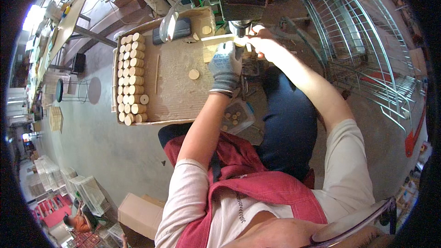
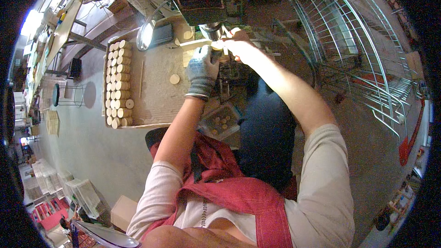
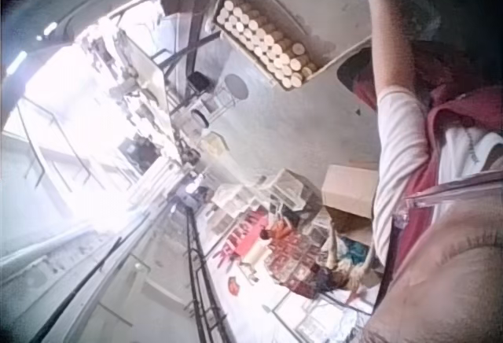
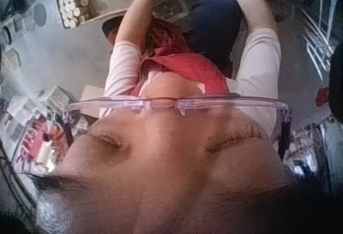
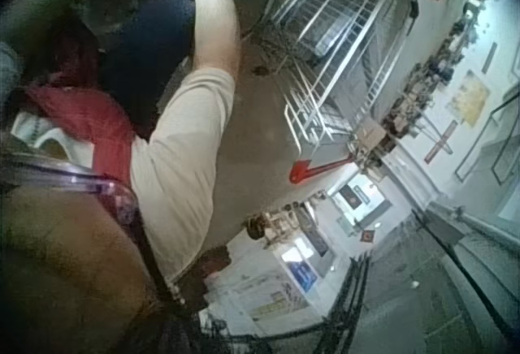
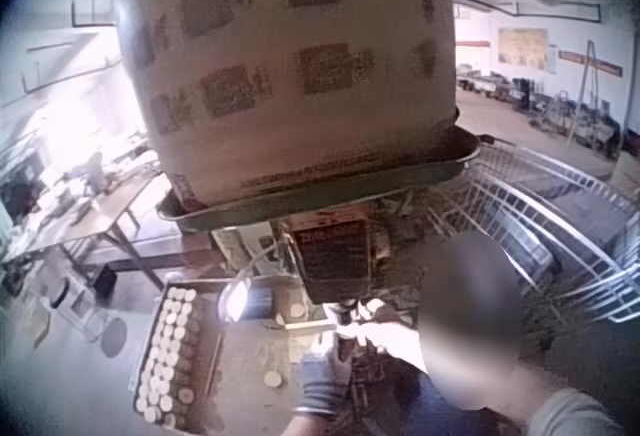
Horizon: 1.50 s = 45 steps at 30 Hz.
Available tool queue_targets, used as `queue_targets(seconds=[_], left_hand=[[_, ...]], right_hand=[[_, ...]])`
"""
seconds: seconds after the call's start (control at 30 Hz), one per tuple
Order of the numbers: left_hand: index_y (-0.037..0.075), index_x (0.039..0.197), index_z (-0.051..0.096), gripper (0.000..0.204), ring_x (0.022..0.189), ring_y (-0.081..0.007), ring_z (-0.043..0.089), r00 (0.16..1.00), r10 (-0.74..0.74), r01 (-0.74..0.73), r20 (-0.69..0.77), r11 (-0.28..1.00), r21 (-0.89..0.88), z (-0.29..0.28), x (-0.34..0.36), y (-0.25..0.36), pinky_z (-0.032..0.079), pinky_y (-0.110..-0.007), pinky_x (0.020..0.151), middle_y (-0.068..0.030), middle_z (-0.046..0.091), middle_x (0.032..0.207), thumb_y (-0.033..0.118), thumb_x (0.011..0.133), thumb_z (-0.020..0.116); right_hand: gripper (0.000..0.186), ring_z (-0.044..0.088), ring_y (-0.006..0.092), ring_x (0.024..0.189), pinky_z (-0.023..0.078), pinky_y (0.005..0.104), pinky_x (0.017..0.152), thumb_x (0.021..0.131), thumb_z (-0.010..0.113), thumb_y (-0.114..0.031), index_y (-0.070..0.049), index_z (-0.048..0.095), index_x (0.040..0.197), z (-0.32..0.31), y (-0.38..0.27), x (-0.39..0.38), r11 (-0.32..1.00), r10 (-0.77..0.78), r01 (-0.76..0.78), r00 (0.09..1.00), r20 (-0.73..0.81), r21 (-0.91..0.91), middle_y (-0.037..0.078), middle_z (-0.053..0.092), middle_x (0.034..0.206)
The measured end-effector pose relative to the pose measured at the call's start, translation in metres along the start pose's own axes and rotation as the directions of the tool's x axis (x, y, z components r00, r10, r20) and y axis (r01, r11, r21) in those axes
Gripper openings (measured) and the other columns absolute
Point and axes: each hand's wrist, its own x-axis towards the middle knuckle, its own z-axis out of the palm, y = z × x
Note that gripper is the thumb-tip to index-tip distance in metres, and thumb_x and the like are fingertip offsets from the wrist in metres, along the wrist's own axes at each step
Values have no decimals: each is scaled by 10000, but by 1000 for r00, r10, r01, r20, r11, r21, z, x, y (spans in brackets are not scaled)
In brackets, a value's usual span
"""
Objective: The person repeatedly picks up small wooden discs from a tray, places them on a drill press, and uses a wooden stick to shape the disc while the drill spins. After shaping, the disc is returned to the tray. The process is repeated for multiple discs.
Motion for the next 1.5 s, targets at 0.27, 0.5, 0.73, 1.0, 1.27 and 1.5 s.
queue_targets(seconds=[0.27,0.5,0.73,1.0,1.27,1.5], left_hand=[[79,982,667,248,870,-352,647,999,23,-32,-42,974,-224,-5,3,-13,525,-420,760,-144,670,910,213,787,741],[61,1004,718,215,857,-306,691,999,38,-47,-39,962,-267,-10,5,-15,538,-368,752,-165,712,938,160,816,689],[60,999,704,265,877,-316,687,990,-86,128,114,888,-441,-15,8,-16,538,-391,778,-145,715,937,231,798,727],[70,1010,681,331,843,-275,705,995,-79,94,60,950,-298,-9,17,-11,549,-366,752,-128,716,918,218,743,806],[76,1034,687,308,832,-264,714,998,-16,33,57,948,-316,-10,20,-12,555,-355,737,-140,719,925,218,780,787],[86,1049,673,345,870,-299,701,999,-42,39,-1,952,-303,-5,16,-12,547,-377,758,-144,709,950,246,766,789]], right_hand=[[401,453,76,448,360,240,327,736,842,-323,-95,536,857,7,-10,-13,998,-49,49,999,4,-34,-10,528,639],[422,515,92,531,398,235,344,730,827,-337,-74,567,933,5,-8,-7,998,-44,44,999,-1,-54,39,583,778],[463,545,98,566,418,229,353,724,824,-336,-57,571,994,7,-13,-15,997,-59,58,998,-20,-53,47,599,816],[387,543,102,543,422,238,345,776,790,-303,-62,565,978,7,-4,-6,998,-55,55,998,8,12,55,606,801],[242,505,97,464,401,246,313,857,715,-255,-74,564,912,8,1,-4,999,-37,38,999,-18,34,33,577,673],[275,509,98,460,401,242,311,854,708,-283,-63,563,931,11,-7,-10,999,-34,32,998,-60,-39,54,601,741]])
